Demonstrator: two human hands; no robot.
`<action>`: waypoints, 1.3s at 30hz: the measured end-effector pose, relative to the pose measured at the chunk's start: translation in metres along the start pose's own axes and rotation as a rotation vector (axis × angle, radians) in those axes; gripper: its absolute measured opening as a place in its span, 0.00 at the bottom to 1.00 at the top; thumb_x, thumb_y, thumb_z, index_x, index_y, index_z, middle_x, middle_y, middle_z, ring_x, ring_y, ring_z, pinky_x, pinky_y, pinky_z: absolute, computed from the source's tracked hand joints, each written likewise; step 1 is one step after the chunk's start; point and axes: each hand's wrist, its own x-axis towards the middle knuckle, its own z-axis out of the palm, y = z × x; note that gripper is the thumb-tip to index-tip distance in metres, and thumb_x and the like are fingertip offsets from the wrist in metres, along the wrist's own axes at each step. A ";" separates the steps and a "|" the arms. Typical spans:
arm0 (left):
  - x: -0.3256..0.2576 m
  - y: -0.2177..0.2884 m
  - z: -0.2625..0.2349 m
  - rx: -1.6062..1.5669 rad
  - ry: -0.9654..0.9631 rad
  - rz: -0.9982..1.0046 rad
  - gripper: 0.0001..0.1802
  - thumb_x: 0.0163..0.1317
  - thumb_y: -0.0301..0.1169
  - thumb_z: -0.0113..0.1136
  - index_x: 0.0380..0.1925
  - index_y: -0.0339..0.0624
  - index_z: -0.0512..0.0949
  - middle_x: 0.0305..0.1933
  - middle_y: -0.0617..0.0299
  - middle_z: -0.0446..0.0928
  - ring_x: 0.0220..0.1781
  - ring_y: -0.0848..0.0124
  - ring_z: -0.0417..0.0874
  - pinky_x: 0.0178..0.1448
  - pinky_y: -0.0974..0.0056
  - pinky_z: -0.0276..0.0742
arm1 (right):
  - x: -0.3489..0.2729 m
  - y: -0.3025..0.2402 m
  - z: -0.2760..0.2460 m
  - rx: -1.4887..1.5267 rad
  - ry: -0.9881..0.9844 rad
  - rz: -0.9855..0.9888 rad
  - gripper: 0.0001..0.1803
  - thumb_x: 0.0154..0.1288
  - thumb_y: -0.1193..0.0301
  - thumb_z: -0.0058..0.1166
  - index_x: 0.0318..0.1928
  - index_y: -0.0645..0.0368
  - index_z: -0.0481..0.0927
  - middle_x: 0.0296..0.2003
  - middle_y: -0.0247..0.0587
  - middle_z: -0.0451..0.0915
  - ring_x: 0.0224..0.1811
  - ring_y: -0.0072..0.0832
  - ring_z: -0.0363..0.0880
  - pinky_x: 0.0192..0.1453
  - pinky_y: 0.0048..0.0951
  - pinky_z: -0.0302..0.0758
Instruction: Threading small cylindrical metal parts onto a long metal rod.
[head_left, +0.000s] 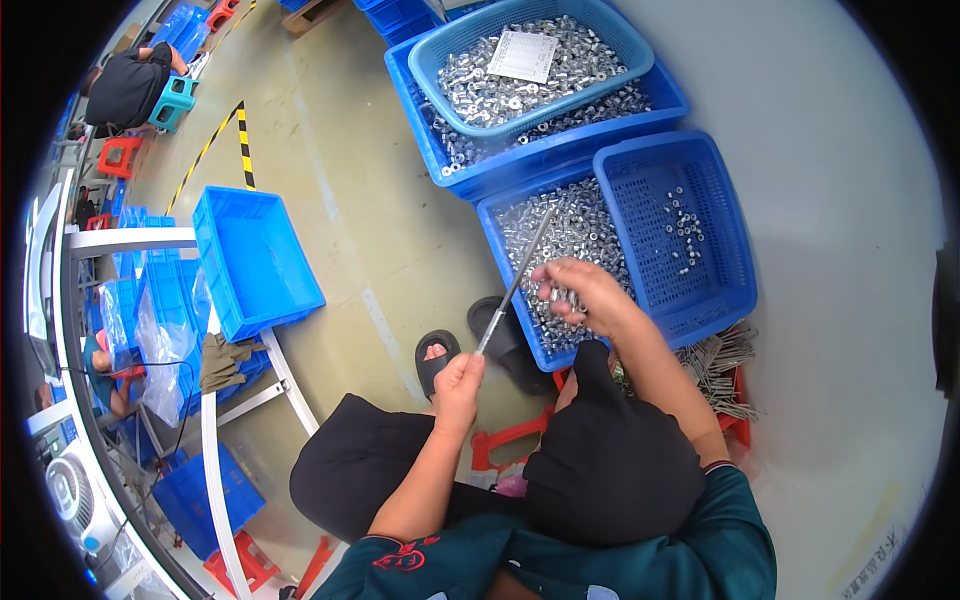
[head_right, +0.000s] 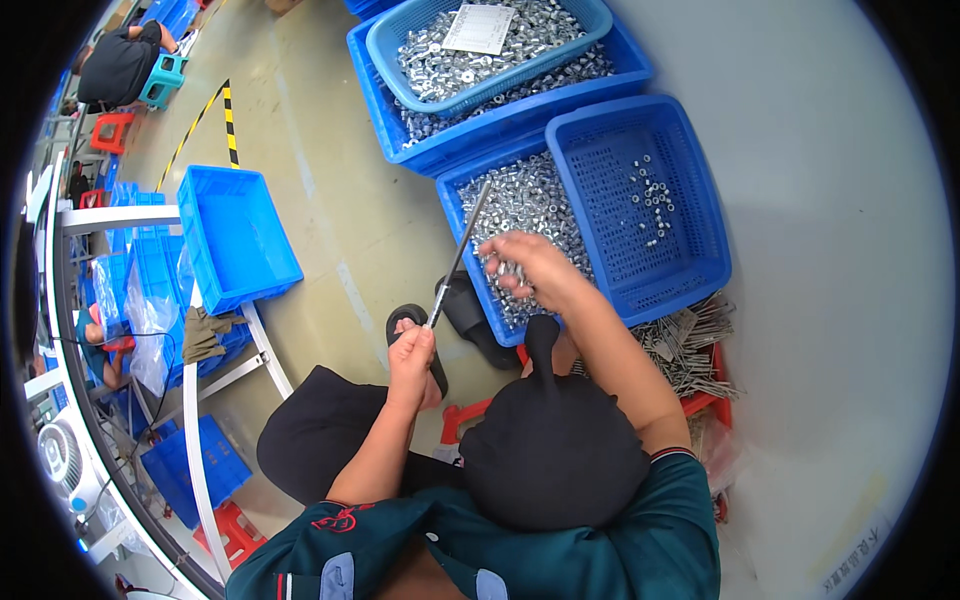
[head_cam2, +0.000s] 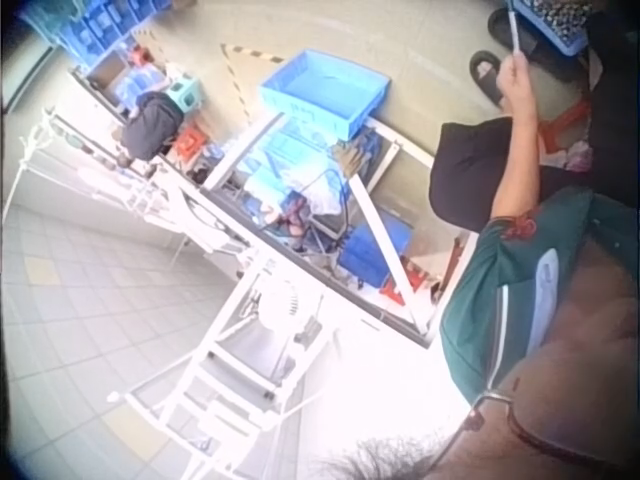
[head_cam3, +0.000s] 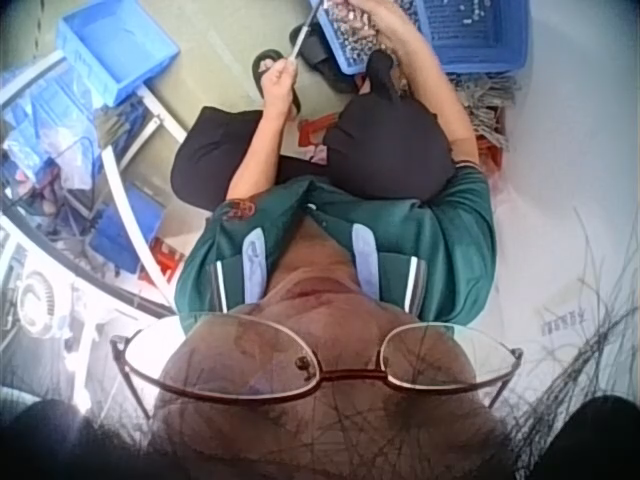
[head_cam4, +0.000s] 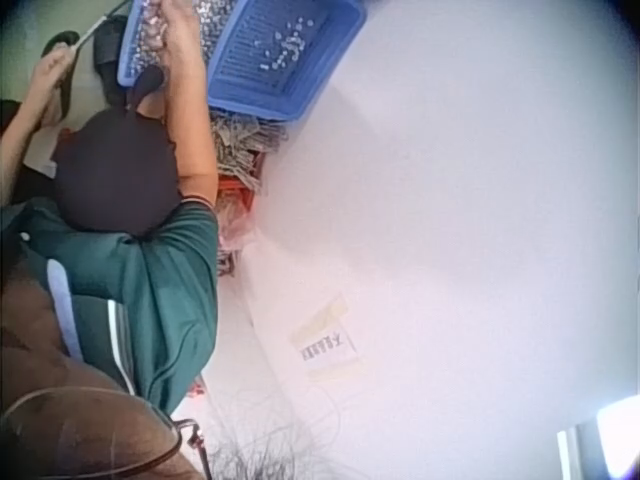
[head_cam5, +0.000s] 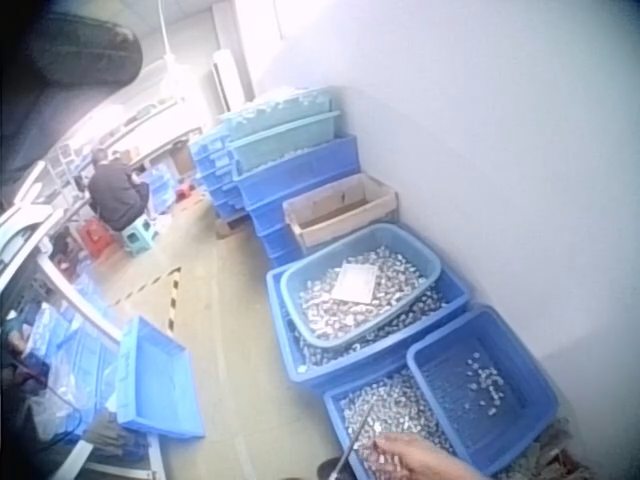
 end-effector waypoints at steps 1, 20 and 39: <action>0.000 0.000 0.000 -0.001 0.002 0.001 0.17 0.67 0.34 0.48 0.18 0.43 0.66 0.18 0.73 0.60 0.21 0.83 0.57 0.26 0.75 0.52 | 0.002 0.000 -0.005 0.127 0.025 -0.029 0.14 0.67 0.68 0.42 0.46 0.67 0.72 0.31 0.37 0.73 0.21 0.17 0.64 0.16 0.14 0.58; -0.010 -0.023 -0.007 0.109 0.067 0.054 0.20 0.64 0.35 0.53 0.15 0.38 0.64 0.16 0.70 0.55 0.21 0.81 0.56 0.24 0.71 0.54 | 0.026 -0.001 -0.032 0.492 0.071 -0.008 0.12 0.68 0.66 0.43 0.41 0.64 0.71 0.29 0.39 0.71 0.18 0.16 0.62 0.13 0.13 0.56; -0.011 -0.017 -0.006 0.287 0.091 0.102 0.20 0.61 0.35 0.55 0.15 0.36 0.65 0.12 0.64 0.56 0.17 0.78 0.57 0.22 0.67 0.57 | 0.014 -0.018 -0.028 0.391 -0.111 -0.127 0.09 0.64 0.69 0.51 0.38 0.64 0.76 0.22 0.32 0.69 0.15 0.13 0.61 0.14 0.11 0.53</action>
